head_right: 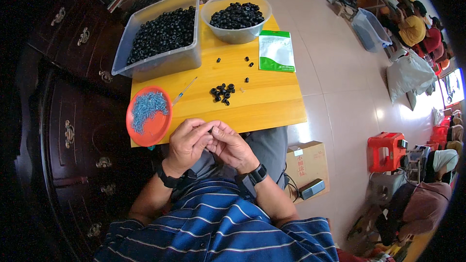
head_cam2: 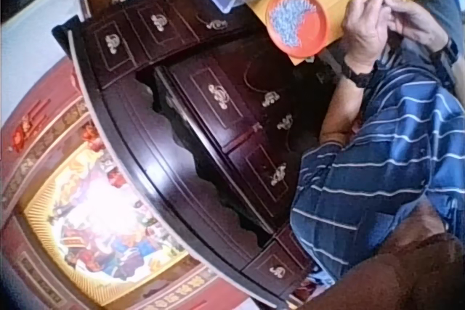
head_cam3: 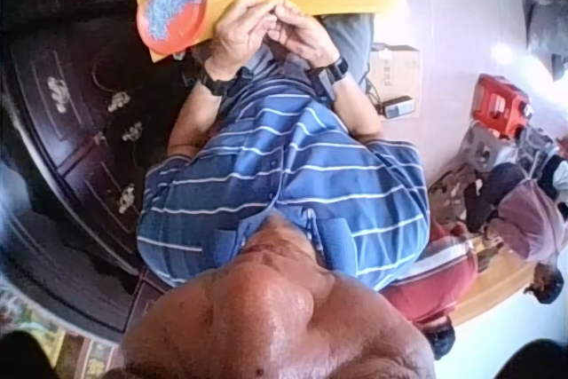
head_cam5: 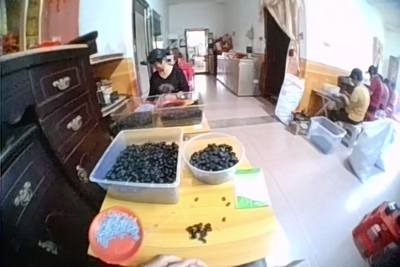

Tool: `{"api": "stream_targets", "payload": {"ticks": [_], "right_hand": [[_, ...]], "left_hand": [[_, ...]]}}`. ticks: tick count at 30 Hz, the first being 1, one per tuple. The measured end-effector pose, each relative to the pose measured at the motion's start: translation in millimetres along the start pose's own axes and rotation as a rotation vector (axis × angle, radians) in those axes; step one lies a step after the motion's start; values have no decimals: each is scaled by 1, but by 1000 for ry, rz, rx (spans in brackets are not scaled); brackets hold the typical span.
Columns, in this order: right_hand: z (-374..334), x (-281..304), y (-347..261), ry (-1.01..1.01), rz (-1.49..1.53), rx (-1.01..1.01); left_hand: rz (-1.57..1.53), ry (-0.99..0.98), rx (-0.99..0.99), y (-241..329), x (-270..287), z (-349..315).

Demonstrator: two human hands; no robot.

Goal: The recorder inserts small blue pins into black plastic components at a table in a workshop setting.

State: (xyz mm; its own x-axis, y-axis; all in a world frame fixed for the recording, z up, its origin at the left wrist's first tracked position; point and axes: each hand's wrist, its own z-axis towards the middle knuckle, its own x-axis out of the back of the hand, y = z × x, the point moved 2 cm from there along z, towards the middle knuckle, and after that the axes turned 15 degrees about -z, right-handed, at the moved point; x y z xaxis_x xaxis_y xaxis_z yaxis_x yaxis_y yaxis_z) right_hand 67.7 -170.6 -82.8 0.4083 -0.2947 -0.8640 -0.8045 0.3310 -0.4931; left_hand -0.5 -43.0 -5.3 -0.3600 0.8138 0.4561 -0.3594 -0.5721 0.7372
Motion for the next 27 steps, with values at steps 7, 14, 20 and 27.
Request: {"api": "stream_targets", "payload": {"ticks": [7,14,20,27], "right_hand": [[-6,17,-14,41,-50,103],[-9,18,-38,24,-61,162],[-15,30,-43,32,-46,172],[-26,44,-60,121,-24,230]], "left_hand": [[-94,-57,-6,5,-18,18],[-284,2,214,9,-22,28],[-261,-44,187,1,-24,34],[-20,-162,319,-39,-31,43]]}}
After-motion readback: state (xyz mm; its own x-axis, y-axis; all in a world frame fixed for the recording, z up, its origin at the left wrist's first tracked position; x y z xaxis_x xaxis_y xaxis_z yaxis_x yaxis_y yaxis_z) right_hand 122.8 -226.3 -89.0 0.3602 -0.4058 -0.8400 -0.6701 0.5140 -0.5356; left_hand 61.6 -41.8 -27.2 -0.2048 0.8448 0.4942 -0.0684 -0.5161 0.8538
